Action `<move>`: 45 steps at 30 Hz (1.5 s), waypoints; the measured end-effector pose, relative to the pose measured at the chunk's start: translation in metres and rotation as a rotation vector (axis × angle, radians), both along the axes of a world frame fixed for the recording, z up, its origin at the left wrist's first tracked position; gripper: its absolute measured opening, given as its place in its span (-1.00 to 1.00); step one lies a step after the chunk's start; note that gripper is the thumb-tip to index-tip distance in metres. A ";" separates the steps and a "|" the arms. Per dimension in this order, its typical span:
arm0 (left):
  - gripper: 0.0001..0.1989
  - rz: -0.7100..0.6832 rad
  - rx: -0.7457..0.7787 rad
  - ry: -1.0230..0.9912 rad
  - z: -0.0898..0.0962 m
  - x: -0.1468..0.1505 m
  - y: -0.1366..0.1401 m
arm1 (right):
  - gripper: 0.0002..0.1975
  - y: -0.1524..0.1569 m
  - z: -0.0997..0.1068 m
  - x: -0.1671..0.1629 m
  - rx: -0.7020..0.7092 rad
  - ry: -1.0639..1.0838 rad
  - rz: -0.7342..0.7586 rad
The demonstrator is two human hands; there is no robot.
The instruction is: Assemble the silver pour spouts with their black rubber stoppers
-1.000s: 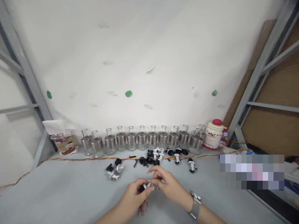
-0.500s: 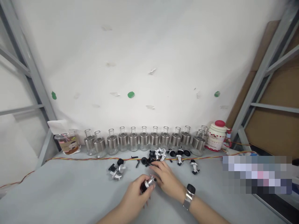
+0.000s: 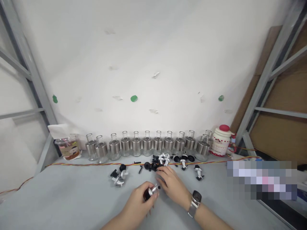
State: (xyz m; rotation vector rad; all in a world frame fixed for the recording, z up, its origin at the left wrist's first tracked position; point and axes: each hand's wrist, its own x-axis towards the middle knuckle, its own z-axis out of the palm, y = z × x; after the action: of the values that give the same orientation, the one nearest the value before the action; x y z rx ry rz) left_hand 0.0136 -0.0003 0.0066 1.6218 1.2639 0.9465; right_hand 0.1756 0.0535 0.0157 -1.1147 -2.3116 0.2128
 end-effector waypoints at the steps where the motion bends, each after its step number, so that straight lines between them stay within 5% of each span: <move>1: -0.82 -0.003 0.003 -0.001 0.000 0.000 0.000 | -0.76 0.001 -0.001 0.000 0.002 -0.007 0.014; 15: -0.78 0.010 -0.008 -0.002 0.000 -0.001 0.000 | -0.75 -0.004 0.009 0.005 -0.013 -0.100 0.017; 22: -0.62 0.185 -0.105 -0.284 0.006 -0.003 0.009 | -0.92 -0.004 0.012 0.011 -0.039 0.038 -0.081; 35: -0.62 0.149 -0.259 -0.587 0.014 -0.004 0.010 | -0.95 0.002 -0.009 0.003 -0.355 0.311 -0.043; 40: -0.57 0.144 -0.355 -0.738 0.014 0.001 0.011 | -0.67 0.002 0.000 0.003 -0.554 0.631 0.020; 45: -0.62 0.167 -0.450 -0.813 0.019 -0.001 0.012 | -0.83 0.001 -0.002 0.002 -0.674 0.662 0.095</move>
State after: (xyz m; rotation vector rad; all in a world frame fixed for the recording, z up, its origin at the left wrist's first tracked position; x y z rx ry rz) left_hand 0.0125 0.0119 0.0253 0.6640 0.9357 1.1554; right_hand 0.1774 0.0541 0.0135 -1.0081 -1.7092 1.2620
